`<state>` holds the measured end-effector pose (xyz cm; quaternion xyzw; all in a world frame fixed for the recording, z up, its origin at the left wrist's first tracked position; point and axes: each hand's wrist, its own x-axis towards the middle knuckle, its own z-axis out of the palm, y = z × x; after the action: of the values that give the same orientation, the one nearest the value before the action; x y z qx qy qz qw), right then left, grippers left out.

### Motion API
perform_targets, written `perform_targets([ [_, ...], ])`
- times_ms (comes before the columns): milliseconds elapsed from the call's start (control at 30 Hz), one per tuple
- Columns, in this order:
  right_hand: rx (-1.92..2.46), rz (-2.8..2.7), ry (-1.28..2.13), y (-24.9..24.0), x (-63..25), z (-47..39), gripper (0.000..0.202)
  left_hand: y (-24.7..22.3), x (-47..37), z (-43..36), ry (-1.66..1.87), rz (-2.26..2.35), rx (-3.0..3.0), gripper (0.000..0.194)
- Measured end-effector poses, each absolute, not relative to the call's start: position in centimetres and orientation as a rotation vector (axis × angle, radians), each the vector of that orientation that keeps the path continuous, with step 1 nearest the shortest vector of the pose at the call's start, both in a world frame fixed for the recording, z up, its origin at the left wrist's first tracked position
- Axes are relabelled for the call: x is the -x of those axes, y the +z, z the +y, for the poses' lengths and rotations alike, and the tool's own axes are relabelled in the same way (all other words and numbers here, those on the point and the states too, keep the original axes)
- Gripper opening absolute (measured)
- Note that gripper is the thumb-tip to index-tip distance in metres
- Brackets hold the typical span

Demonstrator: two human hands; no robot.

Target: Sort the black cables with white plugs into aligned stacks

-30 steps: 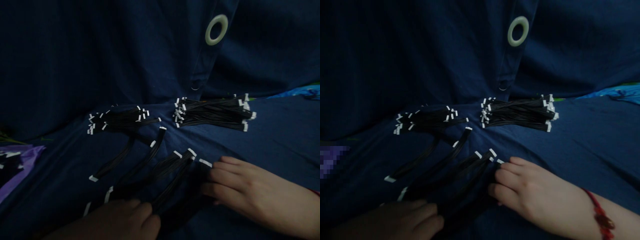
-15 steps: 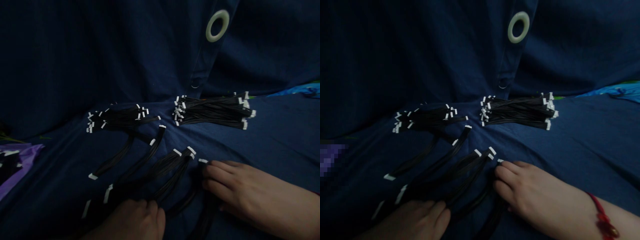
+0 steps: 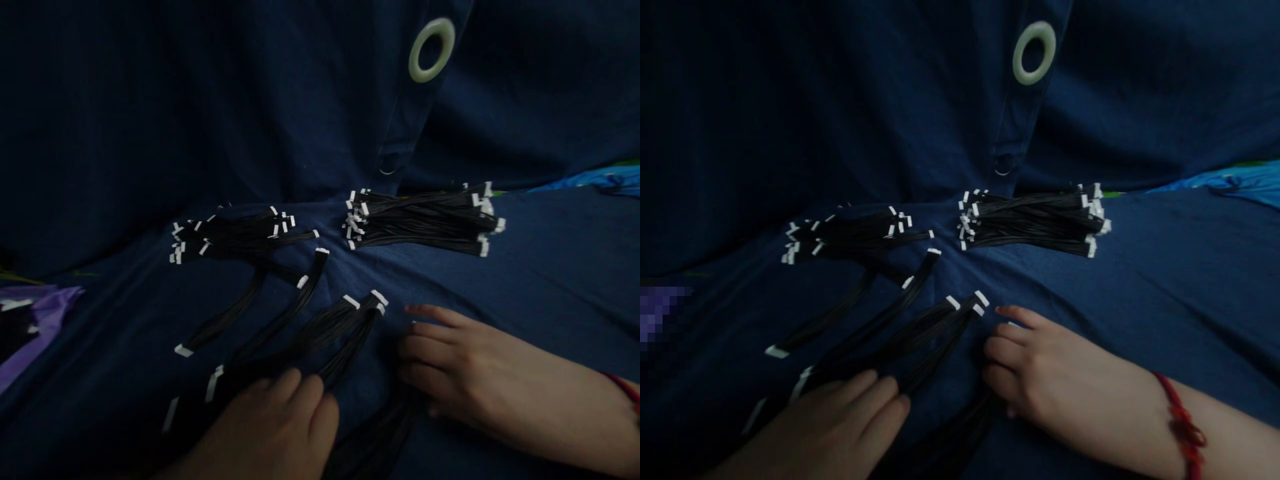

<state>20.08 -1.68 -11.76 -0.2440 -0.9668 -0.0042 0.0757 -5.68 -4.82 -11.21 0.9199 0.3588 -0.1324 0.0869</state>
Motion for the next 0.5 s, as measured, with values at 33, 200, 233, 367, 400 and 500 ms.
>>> perform_targets([
  [33,0.728,-2.884,0.008,-11.3,-20.4,-1.4,0.015,-11.0,5.6,-4.5,-0.385,1.162,-2.679,0.019],
  [200,1.011,-2.558,0.048,-9.0,-22.8,0.0,0.026,-11.8,5.6,-4.2,-0.342,1.414,-2.544,0.019],
  [233,1.057,-2.496,0.068,-8.9,-23.0,0.1,0.023,-12.1,5.6,-4.2,-0.319,1.395,-2.551,0.024],
  [367,1.075,-2.542,0.188,-9.6,-22.6,0.2,0.022,-12.8,5.5,-4.3,-0.251,1.252,-2.587,0.035],
  [400,1.050,-2.594,0.201,-9.9,-22.2,0.1,0.025,-12.8,5.4,-4.4,-0.261,1.209,-2.581,0.034],
  [500,0.956,-2.732,0.259,-10.8,-21.1,-0.3,0.034,-12.8,5.0,-4.9,-0.330,1.096,-2.529,0.028],
])
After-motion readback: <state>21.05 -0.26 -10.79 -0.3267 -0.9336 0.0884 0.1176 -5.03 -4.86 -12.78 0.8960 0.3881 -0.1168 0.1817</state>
